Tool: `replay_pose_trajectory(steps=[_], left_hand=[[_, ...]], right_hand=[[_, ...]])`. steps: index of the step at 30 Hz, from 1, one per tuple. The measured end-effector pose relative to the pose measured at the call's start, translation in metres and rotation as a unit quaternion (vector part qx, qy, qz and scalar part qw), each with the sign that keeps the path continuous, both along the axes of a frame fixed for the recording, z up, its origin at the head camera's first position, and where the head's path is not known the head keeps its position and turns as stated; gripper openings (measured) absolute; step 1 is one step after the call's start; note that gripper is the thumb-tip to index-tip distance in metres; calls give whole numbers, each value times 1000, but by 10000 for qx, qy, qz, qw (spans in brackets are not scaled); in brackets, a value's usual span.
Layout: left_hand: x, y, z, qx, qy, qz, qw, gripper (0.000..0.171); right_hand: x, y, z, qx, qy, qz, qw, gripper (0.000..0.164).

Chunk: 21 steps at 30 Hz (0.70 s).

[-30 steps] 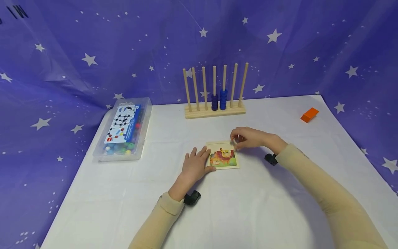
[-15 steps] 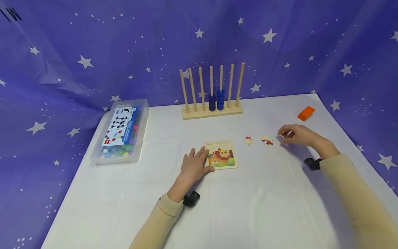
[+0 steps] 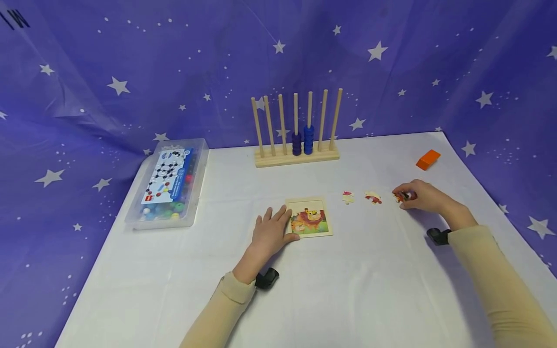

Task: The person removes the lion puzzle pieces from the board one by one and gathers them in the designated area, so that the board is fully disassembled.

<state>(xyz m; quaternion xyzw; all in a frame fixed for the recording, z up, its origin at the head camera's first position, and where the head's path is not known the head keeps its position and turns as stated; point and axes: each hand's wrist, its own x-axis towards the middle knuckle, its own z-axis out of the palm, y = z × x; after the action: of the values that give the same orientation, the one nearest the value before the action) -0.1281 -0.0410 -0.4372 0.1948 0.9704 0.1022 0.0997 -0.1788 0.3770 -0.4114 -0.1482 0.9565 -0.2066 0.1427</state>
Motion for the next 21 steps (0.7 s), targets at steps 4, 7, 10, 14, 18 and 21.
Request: replay_pose_trajectory(steps=[4, 7, 10, 14, 18, 21], left_hand=[[2, -1, 1, 66, -33, 16, 10000, 76], [2, -1, 0, 87, -38, 68, 9999, 77], [3, -2, -2, 96, -38, 100, 9999, 80], [2, -2, -3, 104, -31, 88, 9999, 83], [1, -1, -4, -23, 16, 31, 10000, 82], [1, -1, -3, -124, 13, -12, 9999, 82]], right_hand=[[0, -20, 10, 329, 118, -41, 9994, 42], [-1, -51, 17, 251, 306, 5, 9992, 41], [-4, -94, 19, -152, 412, 398, 9982, 37], [-7, -156, 16, -566, 302, 1130, 9915, 34], [-6, -207, 8, -612, 105, 1681, 9838, 40], [-5, -229, 0, -477, 71, 1963, 9794, 51]])
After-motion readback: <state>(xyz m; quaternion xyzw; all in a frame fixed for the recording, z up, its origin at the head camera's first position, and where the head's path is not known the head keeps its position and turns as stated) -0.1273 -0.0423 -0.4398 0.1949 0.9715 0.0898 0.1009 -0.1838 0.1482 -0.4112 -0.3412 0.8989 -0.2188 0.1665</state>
